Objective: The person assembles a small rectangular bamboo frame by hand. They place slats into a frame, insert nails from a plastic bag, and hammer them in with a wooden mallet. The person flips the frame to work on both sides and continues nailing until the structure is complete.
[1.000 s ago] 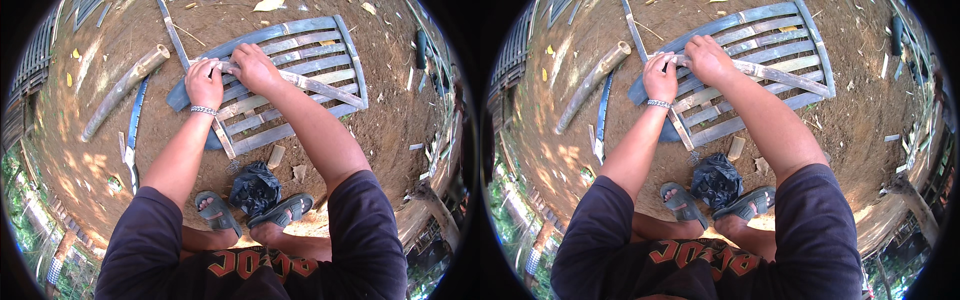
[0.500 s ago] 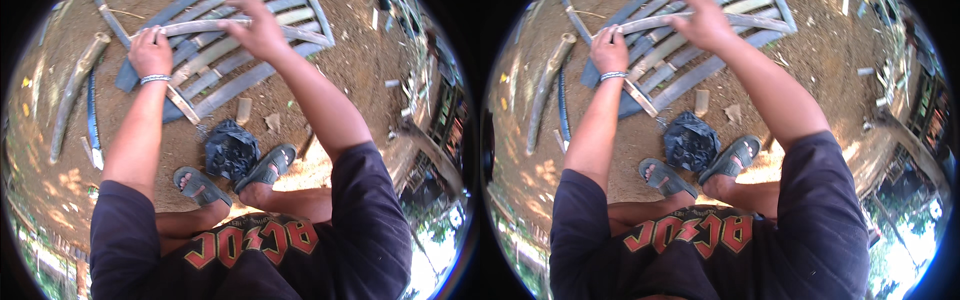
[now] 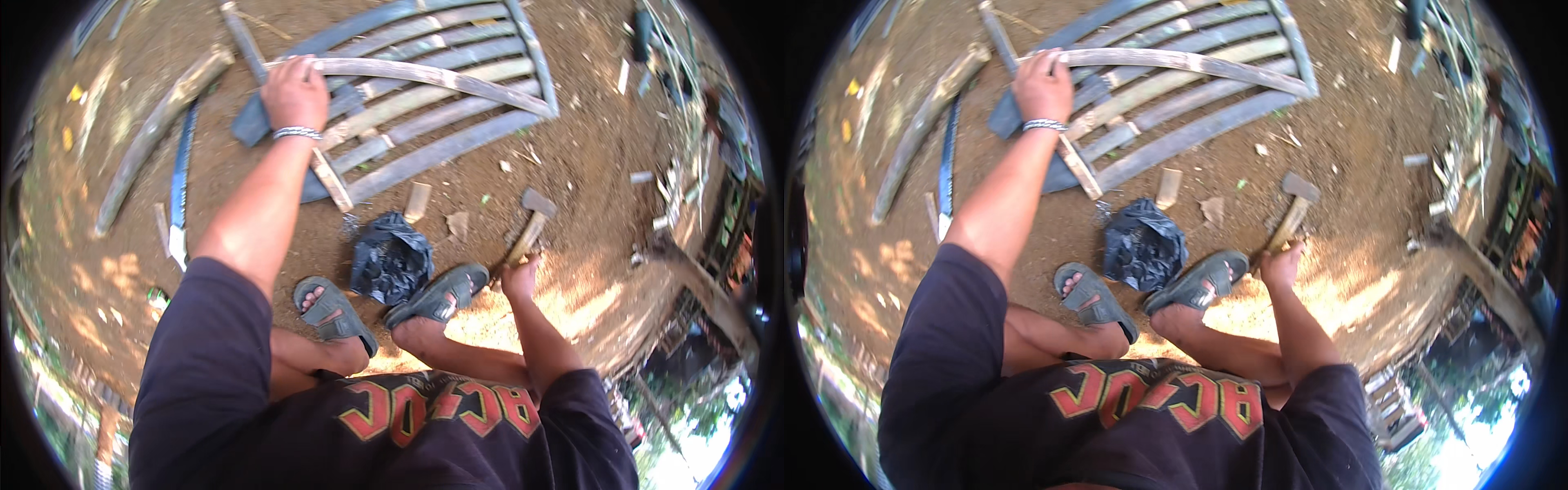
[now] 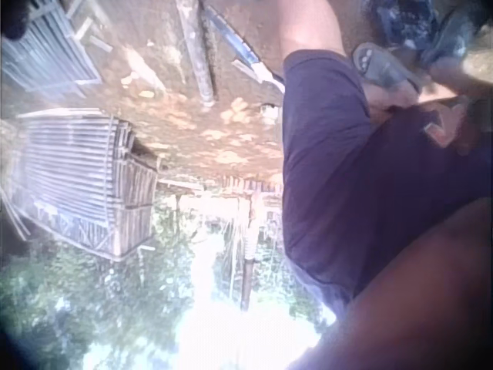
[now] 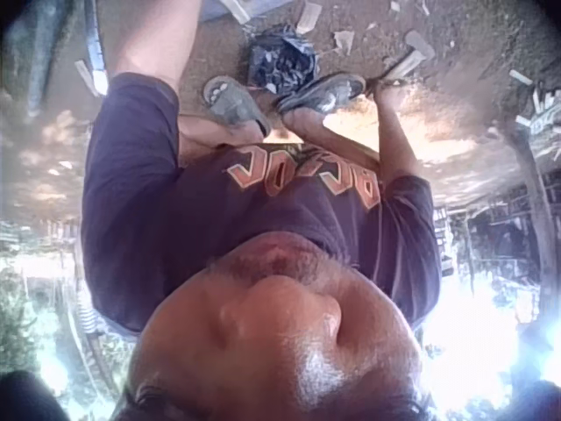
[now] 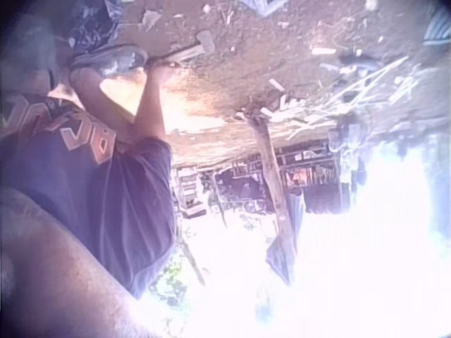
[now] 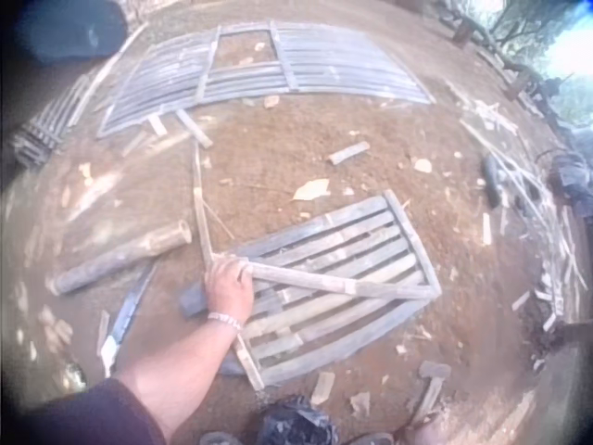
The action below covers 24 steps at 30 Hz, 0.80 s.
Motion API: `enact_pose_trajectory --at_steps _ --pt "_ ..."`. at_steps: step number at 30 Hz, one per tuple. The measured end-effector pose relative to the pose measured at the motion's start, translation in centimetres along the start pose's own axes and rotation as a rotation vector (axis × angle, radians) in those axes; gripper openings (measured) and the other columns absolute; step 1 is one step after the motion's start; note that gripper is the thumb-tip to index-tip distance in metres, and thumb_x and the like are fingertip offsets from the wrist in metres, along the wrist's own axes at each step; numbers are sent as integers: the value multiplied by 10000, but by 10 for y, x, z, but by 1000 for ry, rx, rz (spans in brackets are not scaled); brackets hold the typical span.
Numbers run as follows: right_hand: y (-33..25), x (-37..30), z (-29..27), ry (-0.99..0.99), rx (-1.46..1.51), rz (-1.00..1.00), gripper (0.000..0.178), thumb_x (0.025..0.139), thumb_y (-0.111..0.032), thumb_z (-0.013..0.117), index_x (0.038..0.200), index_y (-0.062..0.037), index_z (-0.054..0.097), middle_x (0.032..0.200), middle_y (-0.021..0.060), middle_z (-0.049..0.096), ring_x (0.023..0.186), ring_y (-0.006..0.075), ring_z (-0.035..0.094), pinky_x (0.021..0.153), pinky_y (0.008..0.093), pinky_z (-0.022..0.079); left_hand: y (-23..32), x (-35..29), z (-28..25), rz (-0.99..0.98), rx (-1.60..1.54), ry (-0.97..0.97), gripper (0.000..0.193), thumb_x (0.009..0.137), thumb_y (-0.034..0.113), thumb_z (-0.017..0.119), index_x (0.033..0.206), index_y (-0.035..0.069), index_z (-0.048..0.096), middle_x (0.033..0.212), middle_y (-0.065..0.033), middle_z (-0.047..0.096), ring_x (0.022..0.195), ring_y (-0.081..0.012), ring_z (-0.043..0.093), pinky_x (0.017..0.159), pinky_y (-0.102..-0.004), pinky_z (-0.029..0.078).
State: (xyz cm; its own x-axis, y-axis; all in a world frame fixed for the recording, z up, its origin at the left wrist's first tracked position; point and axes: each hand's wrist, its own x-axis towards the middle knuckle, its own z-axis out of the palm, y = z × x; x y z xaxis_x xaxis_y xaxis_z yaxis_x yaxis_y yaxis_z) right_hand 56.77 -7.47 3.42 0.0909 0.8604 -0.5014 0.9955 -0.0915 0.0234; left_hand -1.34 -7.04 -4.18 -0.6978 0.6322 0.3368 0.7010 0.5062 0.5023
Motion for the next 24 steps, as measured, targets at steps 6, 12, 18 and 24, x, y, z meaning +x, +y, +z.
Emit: enact_pose_trajectory --at_steps 6,12,18,24 --pt "-26 -8 6 96 84 77 581 829 -83 708 1289 36 374 1130 318 600 1049 494 619 958 525 482 3 -2 -8 -108 21 -52 209 904 206 673 1047 73 748 1158 -88 749 1186 -286 634 1050 -447 449" --pt "-70 -41 -34 86 374 151 385 899 -81 570 1240 15 421 979 176 563 805 246 555 718 448 478 7 -3 -11 -172 -32 -81 199 900 199 682 1049 92 760 1173 -68 743 1200 -264 627 1053 -423 446" --pt "-167 -69 -56 -232 919 -242 300 933 12 471 1221 -49 414 972 63 485 682 115 490 566 272 466 7 -2 -13 -174 -46 -36 178 884 190 698 1017 92 765 1142 -68 752 1185 -259 637 1037 -423 455" --pt "-296 -53 -69 -382 563 -689 253 1069 -147 497 1286 -19 490 893 102 620 727 144 616 639 325 523 7 -2 -14 -176 -94 -12 144 868 175 719 981 106 775 1099 -53 765 1160 -250 653 1020 -418 467"
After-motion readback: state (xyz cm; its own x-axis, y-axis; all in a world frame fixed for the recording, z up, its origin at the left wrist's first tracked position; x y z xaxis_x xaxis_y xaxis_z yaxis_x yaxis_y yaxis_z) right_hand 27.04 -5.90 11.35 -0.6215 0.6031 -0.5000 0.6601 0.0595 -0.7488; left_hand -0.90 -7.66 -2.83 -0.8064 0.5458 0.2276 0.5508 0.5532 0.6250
